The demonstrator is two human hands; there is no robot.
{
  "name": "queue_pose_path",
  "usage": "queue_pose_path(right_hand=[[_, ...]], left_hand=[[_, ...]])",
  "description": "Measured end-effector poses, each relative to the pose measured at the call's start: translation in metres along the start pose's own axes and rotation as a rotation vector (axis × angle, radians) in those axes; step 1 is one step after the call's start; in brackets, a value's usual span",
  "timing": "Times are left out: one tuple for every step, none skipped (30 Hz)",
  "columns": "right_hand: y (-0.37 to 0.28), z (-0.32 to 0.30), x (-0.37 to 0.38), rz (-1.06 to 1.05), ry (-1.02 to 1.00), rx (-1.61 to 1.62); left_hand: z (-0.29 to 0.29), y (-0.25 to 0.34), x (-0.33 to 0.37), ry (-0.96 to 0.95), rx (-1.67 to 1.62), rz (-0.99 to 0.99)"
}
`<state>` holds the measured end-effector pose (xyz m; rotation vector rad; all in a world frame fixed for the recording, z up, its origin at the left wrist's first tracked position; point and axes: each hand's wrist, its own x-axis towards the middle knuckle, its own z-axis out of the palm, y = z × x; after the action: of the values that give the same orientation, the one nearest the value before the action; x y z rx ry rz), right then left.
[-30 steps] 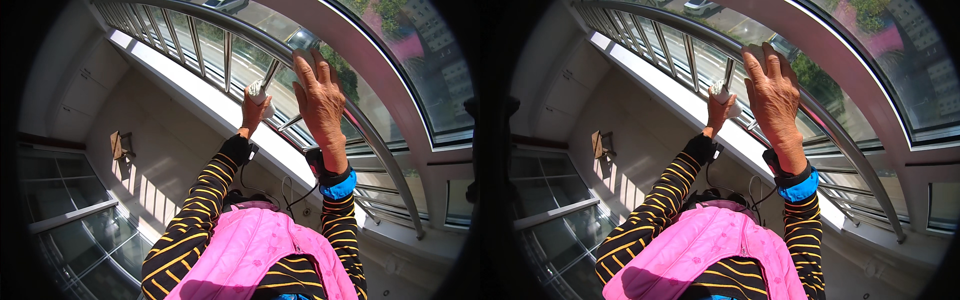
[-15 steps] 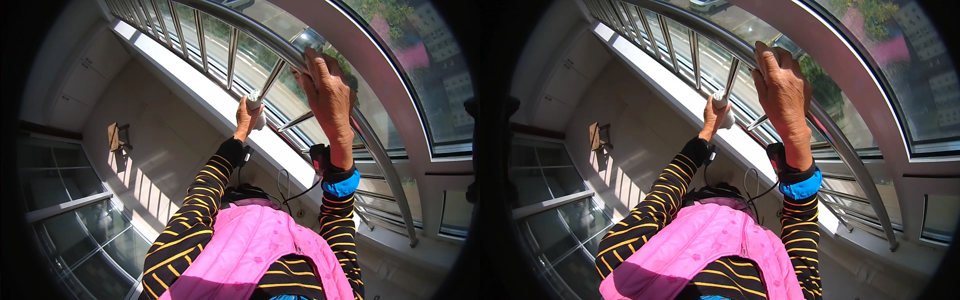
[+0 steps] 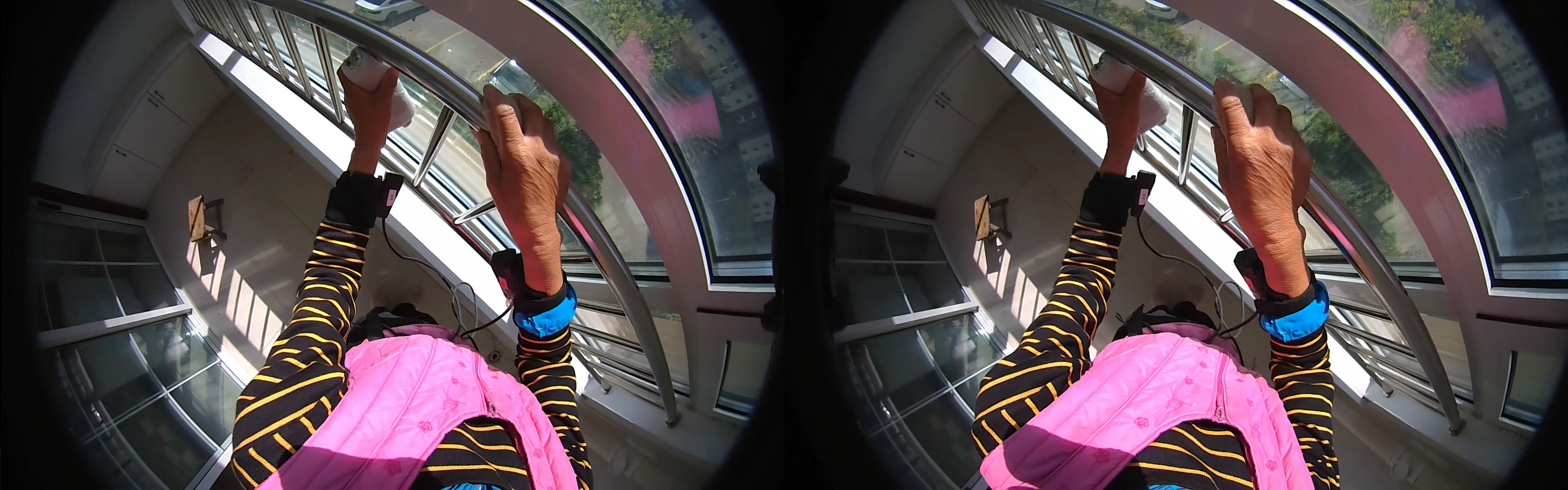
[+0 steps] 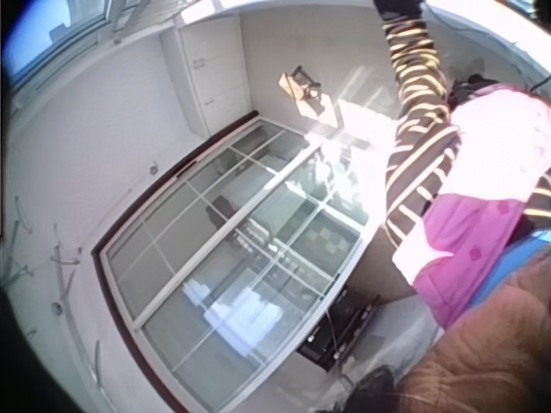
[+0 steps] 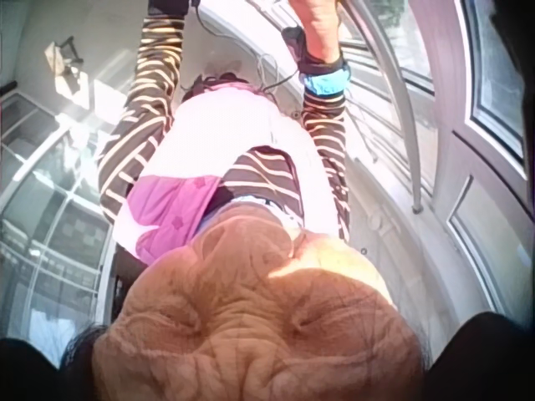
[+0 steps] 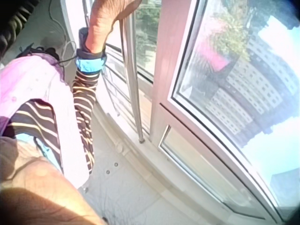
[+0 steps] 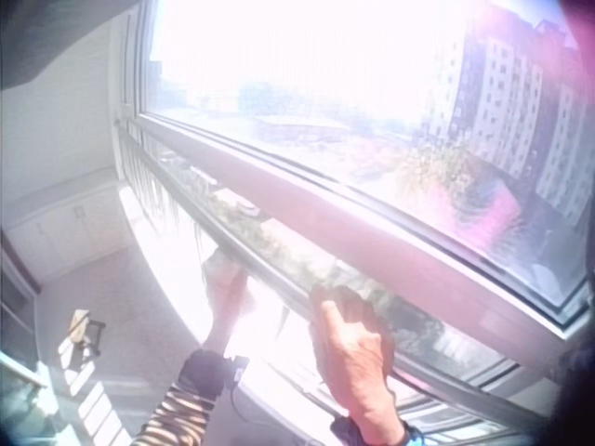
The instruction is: The person wipes the interior surface of a curved glass window with a cloth, moving methodically across the frame and along the metal railing. The person uses both hands to hold and maneuver the cloth while cleaning different sections of the window.
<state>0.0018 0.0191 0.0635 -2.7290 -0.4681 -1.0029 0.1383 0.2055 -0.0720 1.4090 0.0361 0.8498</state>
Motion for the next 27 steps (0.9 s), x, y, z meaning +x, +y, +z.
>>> queue_pose_path(right_hand=[[0.0, 0.001, 0.001, -0.003, 0.012, -0.01], [0.0, 0.001, 0.0, 0.013, 0.006, -0.011], [0.001, 0.001, -0.001, 0.017, 0.003, -0.015], [0.001, 0.001, -0.002, 0.017, 0.002, -0.017], [0.001, 0.002, -0.001, 0.015, 0.006, -0.018], [0.0, 0.003, 0.0, 0.013, 0.015, -0.019], [-0.001, 0.003, 0.0, 0.009, 0.024, -0.023], [-0.001, 0.004, 0.0, 0.006, 0.032, -0.028], [-0.001, 0.004, 0.0, -0.006, 0.042, -0.035], [-0.001, 0.004, 0.0, -0.017, 0.052, -0.042], [-0.001, 0.005, 0.001, -0.029, 0.061, -0.049], [-0.001, 0.005, 0.0, -0.026, 0.052, -0.037], [0.0, 0.006, 0.0, -0.029, 0.056, -0.035], [0.0, 0.007, 0.0, -0.033, 0.063, -0.034], [0.0, 0.007, 0.0, -0.036, 0.071, -0.031], [0.001, 0.008, 0.0, -0.041, 0.073, -0.032], [0.001, 0.009, -0.001, -0.043, 0.073, -0.033], [0.001, 0.009, -0.001, -0.047, 0.081, -0.03], [0.001, 0.009, -0.001, -0.043, 0.074, -0.034], [0.0, 0.009, -0.001, -0.043, 0.074, -0.031], [-0.001, 0.009, -0.001, -0.045, 0.077, -0.02], [-0.002, 0.009, 0.0, -0.042, 0.069, -0.03], [-0.002, 0.007, 0.0, -0.039, 0.065, -0.033], [-0.002, 0.006, 0.0, -0.034, 0.063, -0.029], [-0.003, 0.005, 0.0, -0.019, 0.048, -0.037], [-0.003, 0.005, 0.0, -0.005, 0.033, -0.035], [-0.004, 0.004, -0.001, 0.01, 0.019, -0.025]], left_hand=[[0.001, -0.002, 0.001, -0.002, 0.001, -0.003], [0.001, -0.004, 0.001, -0.006, 0.003, -0.011], [0.0, -0.006, -0.002, 0.005, 0.023, -0.021], [-0.002, -0.008, -0.003, -0.002, 0.041, -0.027], [-0.004, -0.01, -0.005, -0.002, 0.053, -0.038], [-0.005, -0.012, -0.008, 0.004, 0.072, -0.064], [-0.006, -0.014, -0.01, 0.013, 0.093, -0.049], [-0.006, -0.017, -0.014, 0.001, 0.034, -0.06], [-0.007, -0.02, -0.017, 0.012, 0.029, -0.093], [-0.007, -0.024, -0.02, 0.028, 0.032, -0.101], [-0.008, -0.028, -0.023, 0.044, 0.036, -0.111], [-0.011, -0.033, -0.027, 0.038, 0.064, -0.148], [-0.013, -0.039, -0.031, 0.028, 0.055, -0.168], [-0.015, -0.045, -0.035, 0.022, 0.055, -0.192], [-0.018, -0.052, -0.038, 0.019, 0.075, -0.172], [-0.018, -0.058, -0.041, 0.042, 0.093, -0.159], [-0.023, -0.065, -0.044, -0.006, 0.133, -0.168], [-0.026, -0.071, -0.048, 0.0, 0.132, -0.205], [-0.028, -0.078, -0.052, 0.009, 0.141, -0.228], [-0.03, -0.085, -0.056, -0.004, 0.156, -0.262], [-0.033, -0.091, -0.061, -0.016, 0.171, -0.296], [-0.037, -0.098, -0.065, -0.026, 0.193, -0.307], [-0.04, -0.105, -0.069, -0.039, 0.223, -0.324], [-0.042, -0.112, -0.072, -0.055, 0.233, -0.35], [-0.044, -0.12, -0.075, -0.061, 0.254, -0.351], [-0.044, -0.128, -0.079, -0.029, 0.29, -0.372], [-0.048, -0.136, -0.082, -0.059, 0.278, -0.381]])
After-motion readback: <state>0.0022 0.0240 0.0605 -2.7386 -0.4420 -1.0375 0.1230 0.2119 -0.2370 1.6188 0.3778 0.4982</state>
